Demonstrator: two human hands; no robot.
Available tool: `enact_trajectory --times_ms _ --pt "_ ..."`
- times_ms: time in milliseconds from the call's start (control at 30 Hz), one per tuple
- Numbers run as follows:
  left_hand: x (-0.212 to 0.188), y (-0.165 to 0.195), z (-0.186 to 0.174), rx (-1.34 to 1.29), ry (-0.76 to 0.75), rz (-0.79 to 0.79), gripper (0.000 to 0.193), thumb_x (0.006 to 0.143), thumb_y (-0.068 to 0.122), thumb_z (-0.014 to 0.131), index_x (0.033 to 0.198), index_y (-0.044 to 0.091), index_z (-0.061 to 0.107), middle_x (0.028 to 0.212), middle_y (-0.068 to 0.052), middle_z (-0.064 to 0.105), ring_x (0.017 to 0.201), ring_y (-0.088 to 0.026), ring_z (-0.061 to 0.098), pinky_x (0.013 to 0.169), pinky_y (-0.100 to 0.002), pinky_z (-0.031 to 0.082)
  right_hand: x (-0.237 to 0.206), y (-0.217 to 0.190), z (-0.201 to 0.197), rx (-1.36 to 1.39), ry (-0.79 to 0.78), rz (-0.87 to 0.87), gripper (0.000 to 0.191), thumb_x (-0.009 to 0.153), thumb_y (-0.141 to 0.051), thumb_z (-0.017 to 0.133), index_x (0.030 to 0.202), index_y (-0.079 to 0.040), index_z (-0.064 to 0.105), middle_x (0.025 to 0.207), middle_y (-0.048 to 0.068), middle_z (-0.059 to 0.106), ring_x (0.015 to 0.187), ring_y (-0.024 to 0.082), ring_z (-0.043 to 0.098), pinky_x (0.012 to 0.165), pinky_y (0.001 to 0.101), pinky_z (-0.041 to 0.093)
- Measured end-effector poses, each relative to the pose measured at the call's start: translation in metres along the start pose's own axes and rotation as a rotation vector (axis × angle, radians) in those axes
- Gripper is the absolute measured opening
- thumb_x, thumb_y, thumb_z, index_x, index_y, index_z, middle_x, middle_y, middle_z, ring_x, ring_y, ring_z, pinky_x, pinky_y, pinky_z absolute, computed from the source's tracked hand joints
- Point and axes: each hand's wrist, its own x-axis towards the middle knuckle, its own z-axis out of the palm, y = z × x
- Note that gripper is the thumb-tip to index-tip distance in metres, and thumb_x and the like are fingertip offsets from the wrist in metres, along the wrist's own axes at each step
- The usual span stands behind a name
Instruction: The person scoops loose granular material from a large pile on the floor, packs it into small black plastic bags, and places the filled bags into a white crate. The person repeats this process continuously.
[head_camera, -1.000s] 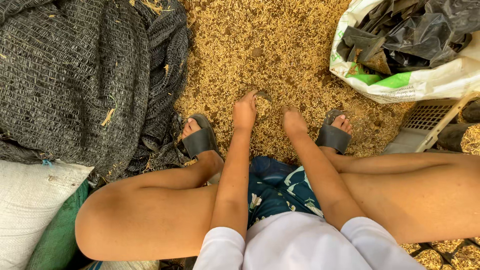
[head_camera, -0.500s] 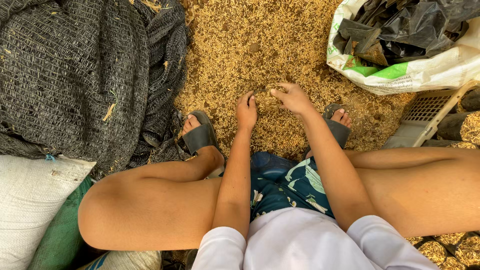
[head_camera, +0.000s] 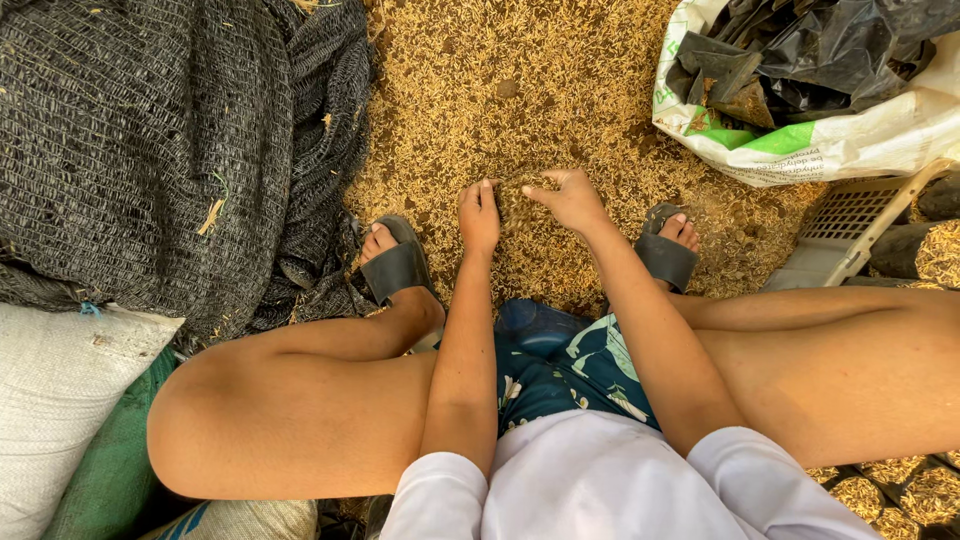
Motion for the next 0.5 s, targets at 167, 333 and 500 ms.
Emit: enact_trajectory --times_ms 167,333,500 --pt "0.002 0.001 -0.003 -0.147 -0.029 -0.095 0.045 0.108 0.041 0.043 0.103 0.005 0.071 0.091 -0.008 0.068 0.086 -0.020 0.063 0.081 -0.036 0.050 0.003 -0.002 -0.004 0.046 -0.122 -0.242 0.047 0.097 -0.026 0.072 0.141 -0.011 0.063 0.136 0.016 0.065 0.123 0.025 0.062 0.102 0.0388 0.047" --pt "-0.003 0.007 -0.014 0.059 -0.048 -0.239 0.047 0.102 0.050 0.054 0.092 0.006 0.066 0.077 -0.005 0.064 0.069 -0.018 0.056 0.068 -0.036 0.048 -0.006 -0.001 -0.010 0.080 -0.039 -0.146 0.046 0.099 -0.012 0.057 0.145 -0.015 0.059 0.149 0.011 0.061 0.137 0.026 0.058 0.114 0.0390 0.046" --pt "0.001 0.002 -0.014 0.078 -0.133 -0.306 0.047 0.099 0.052 0.065 0.093 0.005 0.066 0.084 -0.005 0.064 0.077 -0.020 0.058 0.077 -0.035 0.051 -0.032 0.009 0.031 -0.198 0.086 -0.279 0.057 0.099 -0.001 0.052 0.155 -0.007 0.043 0.163 0.016 0.040 0.152 0.032 0.035 0.124 0.0447 0.028"
